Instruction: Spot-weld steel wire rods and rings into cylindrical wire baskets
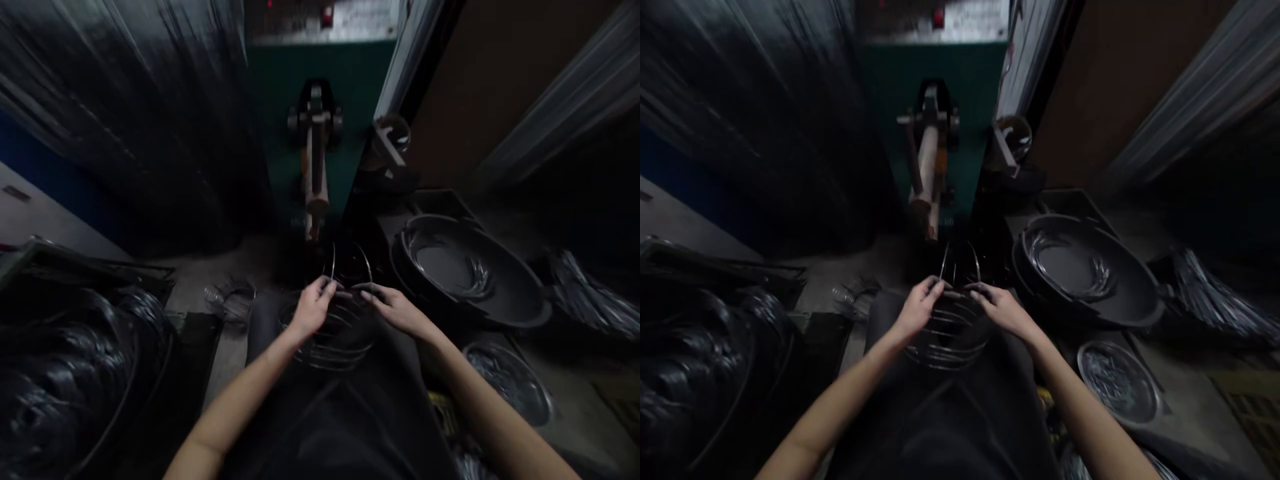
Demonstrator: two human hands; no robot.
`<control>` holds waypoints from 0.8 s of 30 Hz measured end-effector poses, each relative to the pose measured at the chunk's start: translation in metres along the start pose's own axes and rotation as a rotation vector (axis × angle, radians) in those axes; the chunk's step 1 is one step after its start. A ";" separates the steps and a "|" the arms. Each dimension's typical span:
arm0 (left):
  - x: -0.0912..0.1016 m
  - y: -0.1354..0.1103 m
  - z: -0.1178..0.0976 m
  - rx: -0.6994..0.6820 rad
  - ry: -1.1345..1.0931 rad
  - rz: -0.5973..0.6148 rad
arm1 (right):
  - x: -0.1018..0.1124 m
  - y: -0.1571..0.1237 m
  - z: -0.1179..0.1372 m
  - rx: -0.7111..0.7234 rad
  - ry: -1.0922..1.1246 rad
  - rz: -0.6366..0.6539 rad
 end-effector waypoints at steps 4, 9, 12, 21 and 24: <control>0.006 0.015 -0.012 -0.099 0.241 0.107 | -0.052 -0.028 0.019 0.006 0.399 0.225; 0.036 -0.024 -0.007 -0.184 0.408 0.137 | -0.069 -0.015 0.009 -0.080 0.523 0.220; 0.043 -0.070 0.019 -0.371 0.745 0.191 | -0.040 -0.004 0.006 -0.072 0.515 0.098; 0.034 -0.060 0.070 -0.809 0.994 0.145 | -0.050 0.030 0.008 -0.107 0.546 0.049; 0.040 -0.042 0.038 -0.899 0.881 0.091 | -0.031 0.047 0.012 -0.028 0.520 -0.095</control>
Point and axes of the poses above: each hand's wrist, its own y-axis towards the middle knuckle, its own x-axis out of the back of the hand, z = x × y, the point moved 10 cm from there along y, towards the middle knuckle, and after that the axes turned 1 degree about -z, right-handed, at the moved point
